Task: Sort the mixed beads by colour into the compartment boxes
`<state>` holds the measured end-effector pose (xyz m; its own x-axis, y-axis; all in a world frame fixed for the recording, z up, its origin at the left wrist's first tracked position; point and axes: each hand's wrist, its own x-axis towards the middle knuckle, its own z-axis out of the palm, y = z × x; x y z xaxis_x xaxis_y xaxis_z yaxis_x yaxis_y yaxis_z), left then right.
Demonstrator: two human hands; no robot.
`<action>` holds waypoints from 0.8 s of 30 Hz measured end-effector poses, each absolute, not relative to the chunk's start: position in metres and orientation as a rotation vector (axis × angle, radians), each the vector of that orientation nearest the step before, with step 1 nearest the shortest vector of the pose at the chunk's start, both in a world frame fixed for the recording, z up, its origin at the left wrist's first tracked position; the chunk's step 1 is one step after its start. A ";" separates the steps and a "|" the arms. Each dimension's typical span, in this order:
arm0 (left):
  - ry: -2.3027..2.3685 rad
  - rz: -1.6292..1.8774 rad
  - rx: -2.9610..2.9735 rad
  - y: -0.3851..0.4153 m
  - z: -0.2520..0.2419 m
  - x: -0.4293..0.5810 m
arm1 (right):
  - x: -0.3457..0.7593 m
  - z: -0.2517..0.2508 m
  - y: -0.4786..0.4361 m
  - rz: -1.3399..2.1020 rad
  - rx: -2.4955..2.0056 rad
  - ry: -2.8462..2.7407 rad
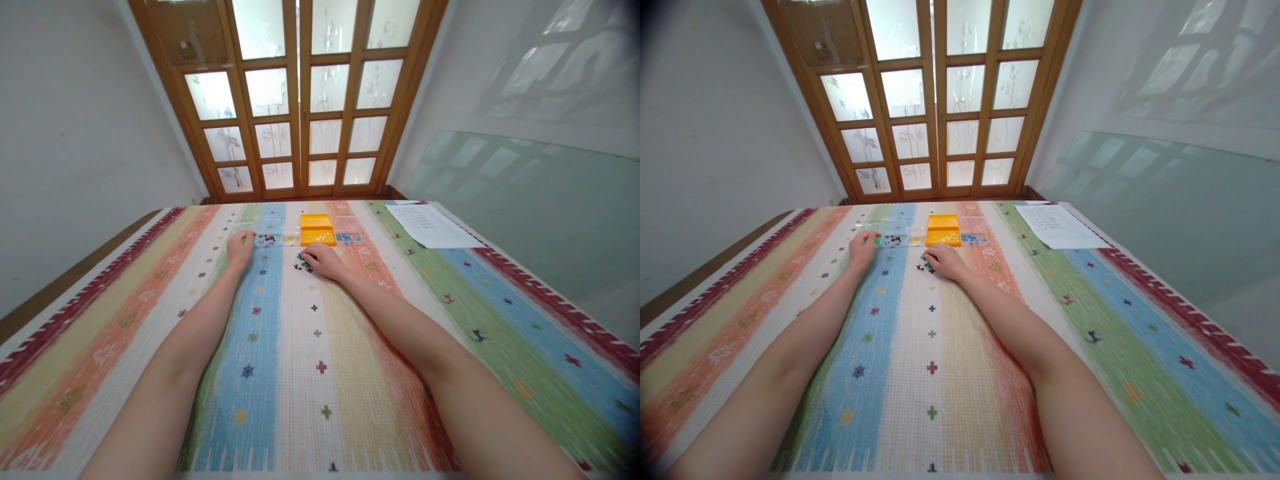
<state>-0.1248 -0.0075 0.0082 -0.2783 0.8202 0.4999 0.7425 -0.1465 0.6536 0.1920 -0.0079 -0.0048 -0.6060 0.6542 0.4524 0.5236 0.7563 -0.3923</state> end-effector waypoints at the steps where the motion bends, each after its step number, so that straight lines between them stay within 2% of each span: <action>1: 2.005 1.470 1.750 -0.005 0.006 -0.130 | 0.192 -0.005 -0.008 0.294 -0.876 -2.364; 6: 2.039 1.605 1.446 0.006 -0.007 -0.148 | 0.192 -0.004 -0.009 0.309 -0.872 -2.365; 11: 2.043 1.632 1.442 0.009 -0.011 -0.150 | 0.192 -0.005 -0.008 0.295 -0.879 -2.372; 19: 2.037 1.465 1.594 0.004 -0.004 -0.137 | 0.193 -0.006 -0.007 0.297 -0.874 -2.366; 24: 1.869 1.282 1.908 -0.004 0.000 -0.113 | 0.193 -0.007 -0.006 0.303 -0.865 -2.360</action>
<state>-0.1129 -0.0043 -0.0003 -0.1611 0.8833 0.4402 0.7288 -0.1943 0.6566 0.1930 -0.0056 -0.0068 -0.6076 0.6479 0.4594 0.5111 0.7617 -0.3983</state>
